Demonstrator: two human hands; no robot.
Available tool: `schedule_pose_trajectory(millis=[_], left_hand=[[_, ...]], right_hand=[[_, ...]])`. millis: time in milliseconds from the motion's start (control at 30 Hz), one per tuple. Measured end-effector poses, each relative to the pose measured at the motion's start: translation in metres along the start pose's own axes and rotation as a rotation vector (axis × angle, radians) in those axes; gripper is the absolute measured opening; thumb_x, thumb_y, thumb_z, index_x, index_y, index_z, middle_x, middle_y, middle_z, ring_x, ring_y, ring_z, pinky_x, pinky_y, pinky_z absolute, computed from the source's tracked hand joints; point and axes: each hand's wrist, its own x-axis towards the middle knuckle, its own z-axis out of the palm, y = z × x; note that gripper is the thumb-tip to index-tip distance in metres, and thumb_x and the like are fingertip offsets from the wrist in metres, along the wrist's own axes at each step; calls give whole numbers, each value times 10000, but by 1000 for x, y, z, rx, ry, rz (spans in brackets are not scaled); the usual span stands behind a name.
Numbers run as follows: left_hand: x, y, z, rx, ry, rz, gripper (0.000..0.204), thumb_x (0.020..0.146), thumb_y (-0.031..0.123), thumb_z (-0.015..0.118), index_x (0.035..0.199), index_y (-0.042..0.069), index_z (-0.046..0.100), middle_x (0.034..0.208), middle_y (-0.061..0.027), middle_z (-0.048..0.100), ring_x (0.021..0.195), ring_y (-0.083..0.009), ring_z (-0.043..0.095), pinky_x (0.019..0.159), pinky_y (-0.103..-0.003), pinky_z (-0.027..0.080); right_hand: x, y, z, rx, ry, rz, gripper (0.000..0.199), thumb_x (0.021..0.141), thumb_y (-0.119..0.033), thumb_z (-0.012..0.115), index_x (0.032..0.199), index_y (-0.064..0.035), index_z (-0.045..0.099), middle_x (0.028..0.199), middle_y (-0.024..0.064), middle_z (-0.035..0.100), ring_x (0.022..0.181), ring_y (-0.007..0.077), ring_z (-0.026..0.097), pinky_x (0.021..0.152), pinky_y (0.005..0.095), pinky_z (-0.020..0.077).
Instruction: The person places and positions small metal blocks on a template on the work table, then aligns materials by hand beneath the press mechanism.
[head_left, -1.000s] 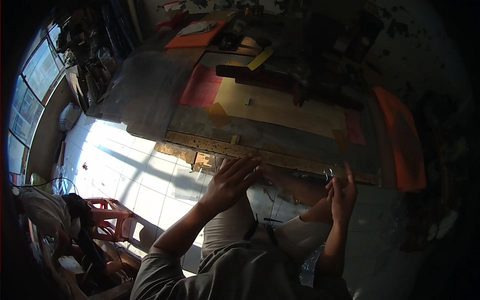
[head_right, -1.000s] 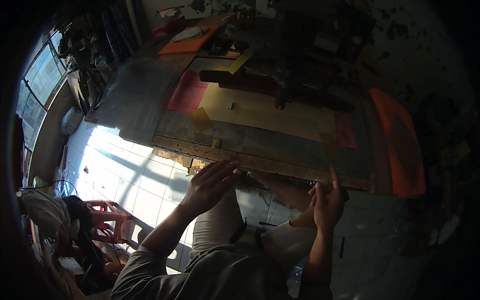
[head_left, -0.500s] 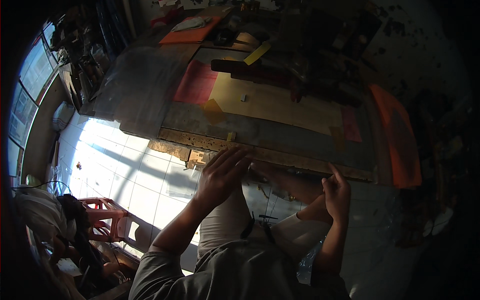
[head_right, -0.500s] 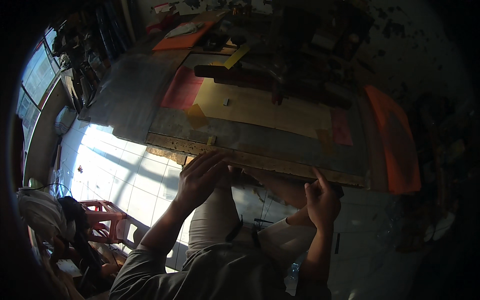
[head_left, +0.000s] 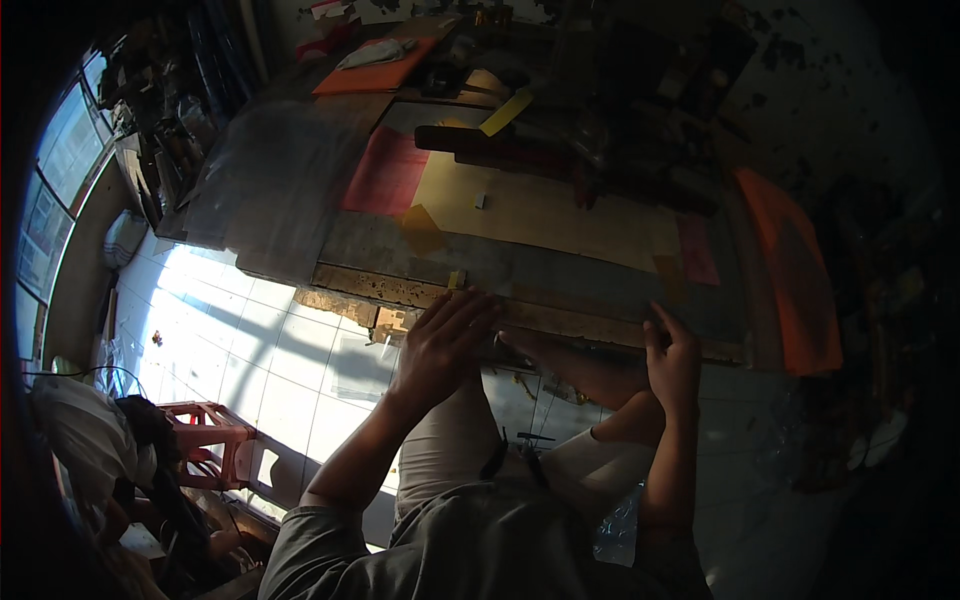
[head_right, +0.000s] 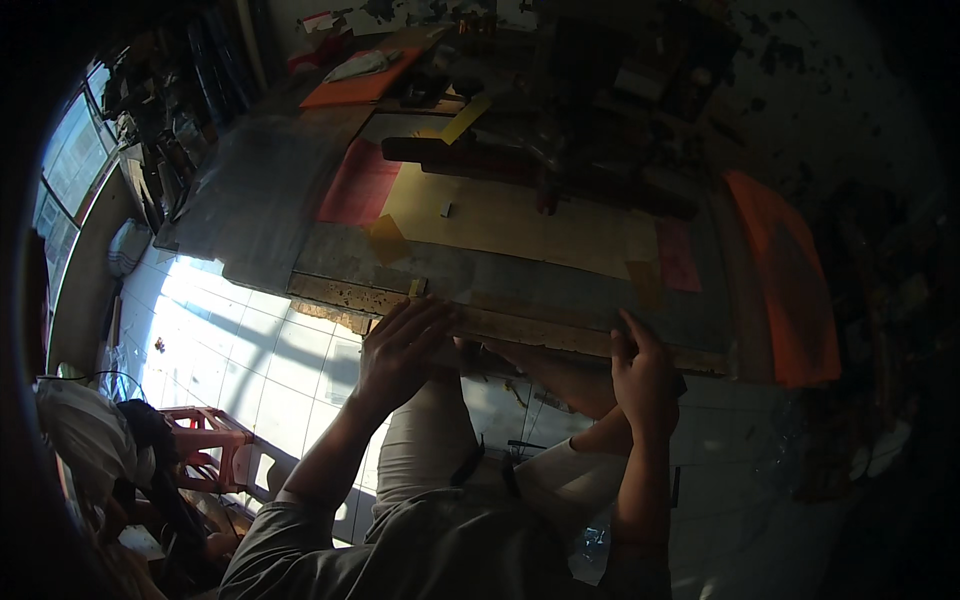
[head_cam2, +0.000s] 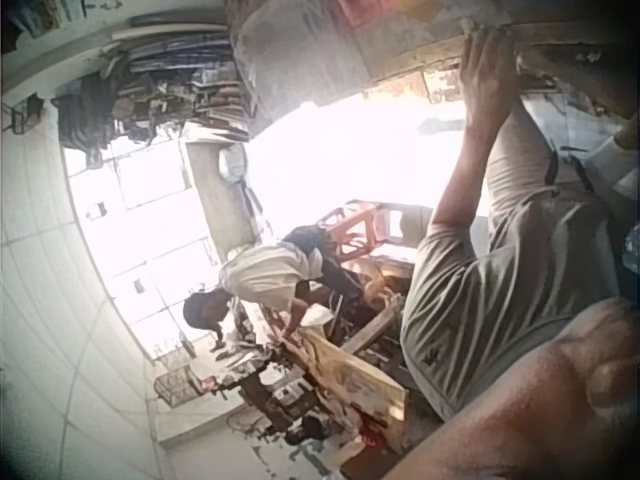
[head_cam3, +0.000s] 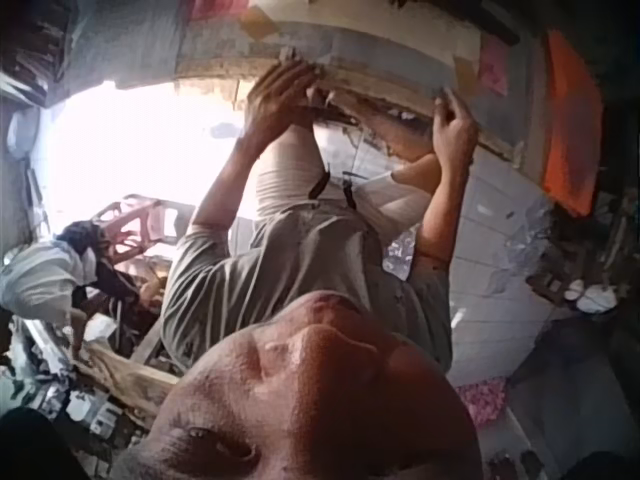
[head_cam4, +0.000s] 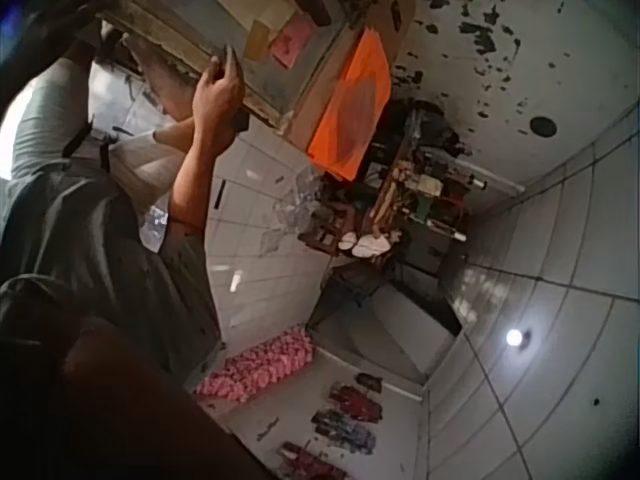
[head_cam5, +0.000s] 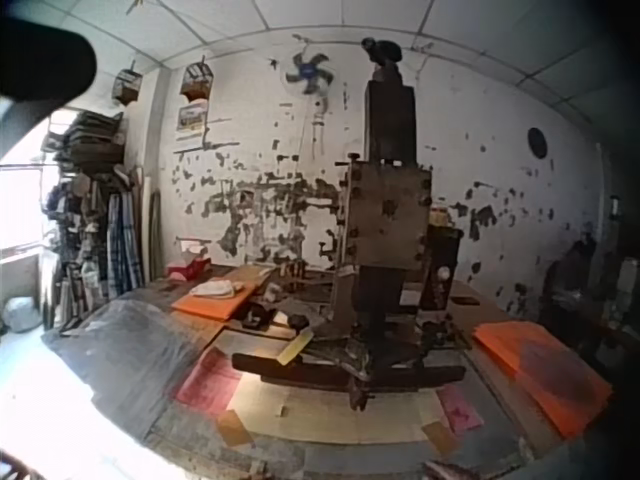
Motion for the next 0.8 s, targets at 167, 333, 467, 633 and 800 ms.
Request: schedule_pose_trajectory(millis=[167,333,467,633,800], left_hand=[[2,0,1,-16,-5,-1,799,513,254,952,1260,78,729,1380,-102,703,1328,-322,644,1123,-512,520],[3,-2,2,-24,3,4,720,539,202,937,1218,69,740,1363,-105,711,1311,-325,653,1101,-510,534],[1,-2,-1,46,-43,13,642,695,274,907,1282,100,716,1434,-88,669,1357,-303,616,1162,-532,460],[21,-3,-33,-50,-149,32,670,782,411,858,1369,137,688,1506,-88,611,1425,-329,544,1218,-564,354],[70,-49,-24,-80,-194,27,557,867,396,791,1345,124,702,1510,-95,606,1430,-345,525,1217,-560,347]], right_hand=[[5,8,2,-13,29,-29,349,1060,-258,667,1350,-65,695,1222,187,750,1095,338,737,941,410,569],[9,3,0,10,-11,46,348,1056,-270,673,1342,-73,702,1205,184,752,1085,336,740,931,408,569],[9,10,3,-4,45,-11,330,1050,-272,683,1319,-84,720,1168,175,757,1030,334,744,901,417,570],[13,9,0,-87,140,-126,319,1036,-259,699,1291,-70,729,1194,153,742,1005,330,730,910,418,564],[49,28,-5,-237,256,-370,352,1020,-251,709,1313,-56,713,1366,132,669,1218,311,651,1075,445,490]])
